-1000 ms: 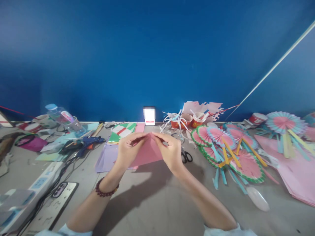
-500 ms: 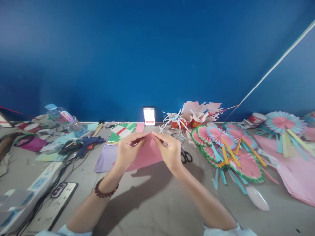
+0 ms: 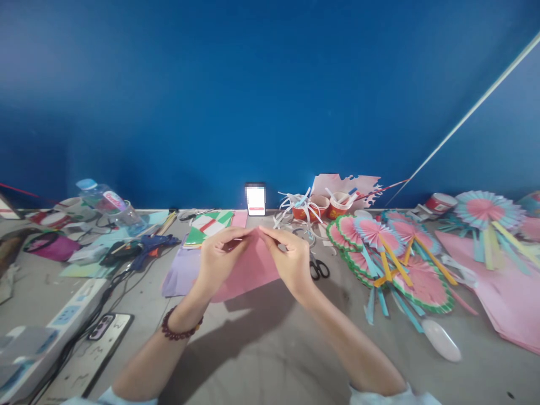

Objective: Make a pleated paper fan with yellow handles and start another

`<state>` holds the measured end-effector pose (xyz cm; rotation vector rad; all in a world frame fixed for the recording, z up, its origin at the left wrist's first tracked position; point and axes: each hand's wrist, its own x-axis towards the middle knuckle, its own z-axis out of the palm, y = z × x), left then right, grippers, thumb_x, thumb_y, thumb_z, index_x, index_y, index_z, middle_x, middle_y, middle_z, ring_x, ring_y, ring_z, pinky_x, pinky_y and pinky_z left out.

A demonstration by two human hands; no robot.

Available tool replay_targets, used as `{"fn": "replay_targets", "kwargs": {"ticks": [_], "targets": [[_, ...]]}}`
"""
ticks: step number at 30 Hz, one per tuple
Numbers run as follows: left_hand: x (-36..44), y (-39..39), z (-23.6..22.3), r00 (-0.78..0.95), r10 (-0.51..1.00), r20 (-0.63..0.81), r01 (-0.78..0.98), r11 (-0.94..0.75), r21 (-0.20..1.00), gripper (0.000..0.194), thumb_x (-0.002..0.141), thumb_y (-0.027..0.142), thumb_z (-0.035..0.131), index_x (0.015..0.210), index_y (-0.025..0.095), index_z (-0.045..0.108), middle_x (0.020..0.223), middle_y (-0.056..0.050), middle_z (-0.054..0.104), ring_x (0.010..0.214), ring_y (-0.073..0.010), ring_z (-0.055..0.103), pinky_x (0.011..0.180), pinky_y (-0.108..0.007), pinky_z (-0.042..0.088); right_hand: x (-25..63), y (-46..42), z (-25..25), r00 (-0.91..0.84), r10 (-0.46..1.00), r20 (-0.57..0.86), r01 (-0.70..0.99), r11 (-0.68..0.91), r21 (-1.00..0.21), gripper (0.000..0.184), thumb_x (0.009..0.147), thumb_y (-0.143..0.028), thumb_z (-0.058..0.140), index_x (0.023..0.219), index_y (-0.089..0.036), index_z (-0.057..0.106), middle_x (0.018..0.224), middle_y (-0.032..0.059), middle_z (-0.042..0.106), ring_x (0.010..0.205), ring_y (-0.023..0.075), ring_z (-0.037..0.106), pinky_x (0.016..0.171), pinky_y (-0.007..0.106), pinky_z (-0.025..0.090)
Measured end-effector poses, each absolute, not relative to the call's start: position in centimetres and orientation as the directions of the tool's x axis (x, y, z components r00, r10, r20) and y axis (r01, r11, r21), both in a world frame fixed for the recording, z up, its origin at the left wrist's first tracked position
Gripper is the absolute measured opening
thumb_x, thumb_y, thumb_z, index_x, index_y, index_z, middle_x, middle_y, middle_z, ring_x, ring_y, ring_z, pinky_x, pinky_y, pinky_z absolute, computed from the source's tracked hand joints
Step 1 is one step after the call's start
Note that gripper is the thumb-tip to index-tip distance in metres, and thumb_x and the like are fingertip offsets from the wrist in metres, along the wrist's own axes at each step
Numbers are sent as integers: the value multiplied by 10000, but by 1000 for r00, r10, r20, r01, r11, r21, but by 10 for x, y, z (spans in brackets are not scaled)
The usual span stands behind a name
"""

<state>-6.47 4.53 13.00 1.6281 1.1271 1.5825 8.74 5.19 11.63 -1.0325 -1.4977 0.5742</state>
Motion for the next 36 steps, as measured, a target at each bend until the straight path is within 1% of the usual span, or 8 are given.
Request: {"fn": "replay_targets", "kwargs": {"ticks": [8, 17, 23, 28, 32, 36], "targets": [[-65, 46, 131, -66, 887, 457, 133, -446, 885, 120, 772, 269, 706, 855, 203, 763, 866, -50, 749, 782, -170, 688, 684, -249, 568, 88, 51, 117, 50, 842, 537, 278, 505, -817, 178, 829, -267, 642, 963, -236, 756, 984, 34, 755, 889, 207, 708, 800, 327, 575], [-67, 47, 130, -77, 881, 467, 161, -451, 878, 128, 786, 280, 693, 862, 208, 766, 875, -56, 747, 805, -186, 683, 689, -265, 568, 89, 50, 120, 9, 859, 513, 256, 494, -831, 195, 841, -273, 629, 993, -279, 750, 1018, 2, 747, 945, 208, 700, 858, 323, 559], [-68, 47, 129, -59, 876, 479, 201, -460, 865, 126, 805, 275, 674, 859, 207, 766, 873, -59, 743, 793, -176, 679, 673, -252, 560, 91, 51, 123, -1, 888, 460, 232, 447, -864, 205, 821, -308, 646, 976, -226, 751, 1003, 42, 748, 899, 212, 701, 798, 327, 576], [-66, 44, 128, -29, 828, 559, 266, -533, 803, 130, 824, 240, 654, 881, 211, 767, 898, -63, 744, 814, -176, 684, 732, -269, 563, 95, 54, 127, -16, 925, 380, 185, 377, -908, 266, 791, -363, 676, 1009, -220, 729, 962, 53, 745, 846, 196, 696, 754, 309, 572], [-64, 42, 128, -5, 788, 616, 291, -588, 754, 145, 837, 227, 641, 911, 224, 766, 902, -58, 743, 812, -170, 686, 731, -263, 565, 98, 54, 130, -48, 920, 388, 207, 389, -898, 217, 791, -381, 668, 899, -207, 741, 912, 58, 746, 791, 186, 681, 711, 295, 558], [-64, 40, 127, 19, 784, 620, 315, -593, 741, 166, 853, 225, 622, 940, 247, 761, 931, -53, 738, 833, -170, 684, 743, -264, 564, 99, 55, 131, -48, 916, 397, 209, 398, -893, 173, 792, -355, 655, 815, -206, 741, 835, 50, 744, 736, 178, 668, 677, 293, 545]]}}
